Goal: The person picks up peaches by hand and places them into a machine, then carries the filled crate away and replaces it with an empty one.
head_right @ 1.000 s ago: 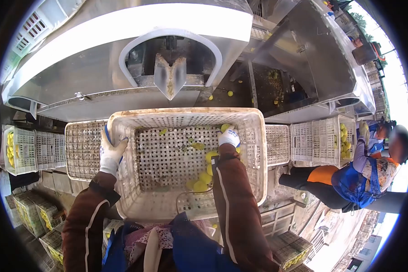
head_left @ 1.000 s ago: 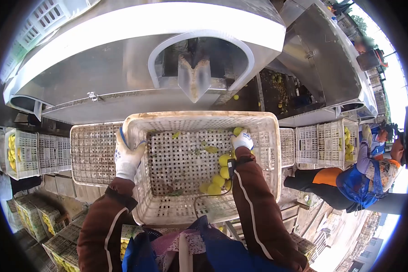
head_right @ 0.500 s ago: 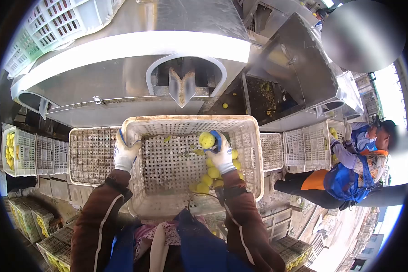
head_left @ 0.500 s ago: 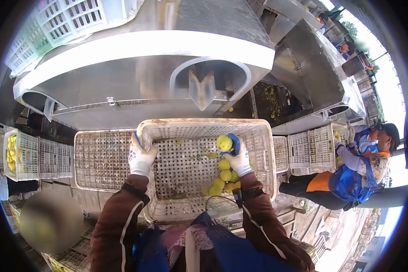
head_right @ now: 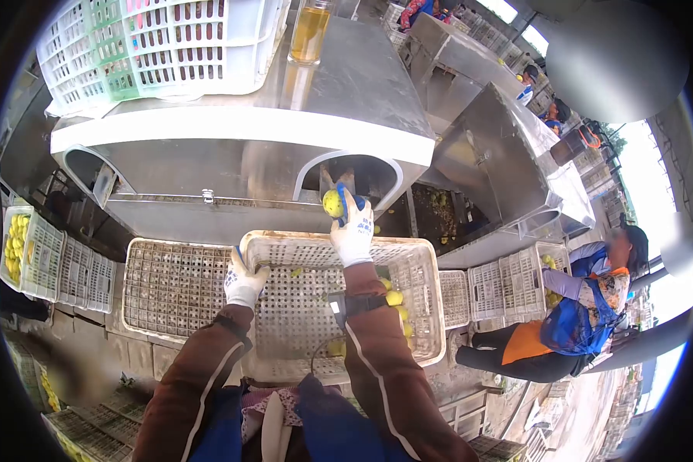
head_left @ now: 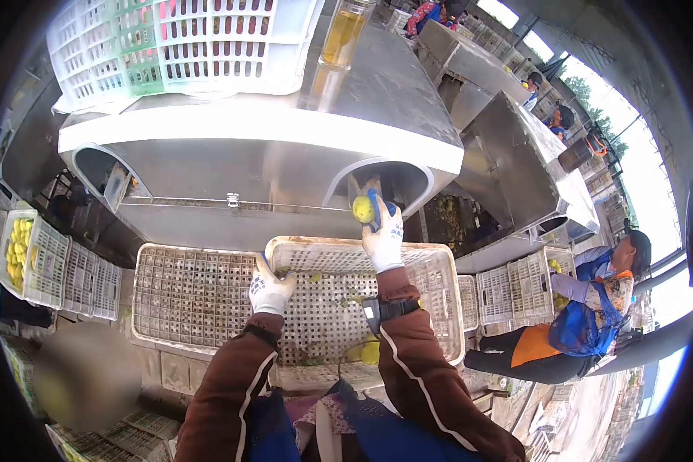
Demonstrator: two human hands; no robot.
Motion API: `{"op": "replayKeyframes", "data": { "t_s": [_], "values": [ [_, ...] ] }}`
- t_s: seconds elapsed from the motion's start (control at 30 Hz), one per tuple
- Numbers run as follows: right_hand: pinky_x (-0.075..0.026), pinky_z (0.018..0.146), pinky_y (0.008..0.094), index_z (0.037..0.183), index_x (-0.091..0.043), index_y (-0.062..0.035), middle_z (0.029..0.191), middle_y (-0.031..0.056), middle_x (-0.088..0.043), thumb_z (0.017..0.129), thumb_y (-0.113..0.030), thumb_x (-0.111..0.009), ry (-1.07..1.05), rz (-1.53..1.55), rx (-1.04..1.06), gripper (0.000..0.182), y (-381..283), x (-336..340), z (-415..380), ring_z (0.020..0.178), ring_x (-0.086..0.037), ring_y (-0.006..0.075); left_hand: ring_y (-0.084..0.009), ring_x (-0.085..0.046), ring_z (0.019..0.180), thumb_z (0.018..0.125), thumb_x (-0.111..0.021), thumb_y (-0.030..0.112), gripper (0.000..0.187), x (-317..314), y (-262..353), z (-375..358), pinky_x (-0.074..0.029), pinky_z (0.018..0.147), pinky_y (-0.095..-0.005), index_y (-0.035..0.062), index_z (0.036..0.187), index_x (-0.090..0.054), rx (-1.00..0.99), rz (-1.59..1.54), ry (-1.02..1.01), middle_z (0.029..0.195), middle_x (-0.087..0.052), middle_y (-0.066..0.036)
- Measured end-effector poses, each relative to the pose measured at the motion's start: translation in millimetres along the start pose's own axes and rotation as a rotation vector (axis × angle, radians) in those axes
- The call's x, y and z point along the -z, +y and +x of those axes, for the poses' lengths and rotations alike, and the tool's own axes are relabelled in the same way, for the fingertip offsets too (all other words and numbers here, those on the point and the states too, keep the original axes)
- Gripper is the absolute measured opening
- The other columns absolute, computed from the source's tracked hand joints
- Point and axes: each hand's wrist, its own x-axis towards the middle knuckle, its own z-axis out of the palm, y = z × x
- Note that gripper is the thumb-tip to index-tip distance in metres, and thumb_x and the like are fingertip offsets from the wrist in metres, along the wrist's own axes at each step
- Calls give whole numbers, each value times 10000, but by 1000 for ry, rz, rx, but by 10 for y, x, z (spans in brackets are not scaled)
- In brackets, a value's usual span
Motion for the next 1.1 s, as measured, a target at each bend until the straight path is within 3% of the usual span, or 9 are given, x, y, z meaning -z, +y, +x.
{"op": "replayKeyframes", "data": {
  "t_s": [0.07, 0.2, 0.23, 0.33, 0.43, 0.53, 0.93, 0.97, 1.1],
  "values": [
    [-460, 908, 446, 1374, -410, -103, 1176, 211, -498, 633, -57, -751, 16, 195, -73, 817, -111, 35, -26, 1078, -519, 381, -377, -532, 1133, 670, -721, 415, 1038, 8, 12, 8, -458, 922, -435, 25, 1459, -171, 2, -26, -6, 1283, -464, -250],
    [-426, 949, 443, 1329, -391, -47, 1243, 237, -483, 610, -127, -808, -16, 60, -266, 835, -205, -35, 138, 1127, -493, 408, -383, -537, 1116, 670, -721, 416, 1038, 26, 3, -8, -460, 915, -437, 17, 1457, -174, 3, -46, -25, 1272, -468, -251],
    [-468, 892, 402, 1291, -422, -58, 1211, 215, -511, 624, -100, -782, 20, -21, -238, 759, -255, -15, 173, 1053, -547, 378, -382, -539, 1115, 670, -721, 416, 1035, 49, 28, 1, -460, 914, -436, 17, 1456, -178, 13, -43, -30, 1273, -468, -251],
    [-459, 880, 438, 1307, -423, -71, 1167, 202, -520, 632, -170, -786, 160, 58, 46, 773, -52, -83, 202, 1062, -538, 362, -379, -542, 1112, 671, -722, 416, 1028, 97, 81, -34, -461, 914, -433, 16, 1452, -187, 38, -39, -49, 1275, -467, -250],
    [-441, 879, 483, 1301, -447, -78, 1157, 179, -523, 641, -251, -781, 73, -330, 27, 760, -65, -49, 105, 1116, -506, 348, -378, -547, 1107, 671, -723, 415, 1020, 107, 82, -35, -463, 914, -433, 16, 1448, -195, 31, -40, -45, 1274, -465, -253],
    [-410, 883, 486, 1375, -382, -99, 1199, 179, -514, 672, -354, -755, -74, -468, -87, 836, -303, 257, 52, 1131, -486, 330, -381, -543, 1114, 667, -727, 396, 1009, 78, 75, -9, -461, 919, -429, 18, 1443, -205, 23, -47, -15, 1277, -471, -258],
    [-419, 897, 454, 1209, -479, -2, 1090, 206, -581, 701, -350, -749, 35, -365, -207, 673, -150, -228, 463, 1055, -546, 354, -396, -529, 1129, 664, -728, 388, 1013, 91, 88, 2, -462, 919, -433, 18, 1445, -201, 46, -62, -63, 1308, -442, -268],
    [-425, 827, 449, 1162, -512, -37, 1033, 139, -588, 731, -399, -722, 88, -439, -178, 601, -145, -290, 506, 988, -562, 304, -396, -526, 1135, 663, -728, 389, 1013, 70, 71, 26, -460, 923, -433, 21, 1446, -200, 26, -59, -26, 1314, -439, -268],
    [-433, 884, 449, 1320, -411, 20, 1166, 209, -566, 745, -383, -721, 137, -223, 19, 768, 2, 5, 605, 1079, -541, 373, -394, -521, 1150, 658, -734, 390, 1009, 0, 3, 32, -450, 940, -429, 16, 1440, -217, -4, -49, 9, 1321, -442, -270]
  ]
}}
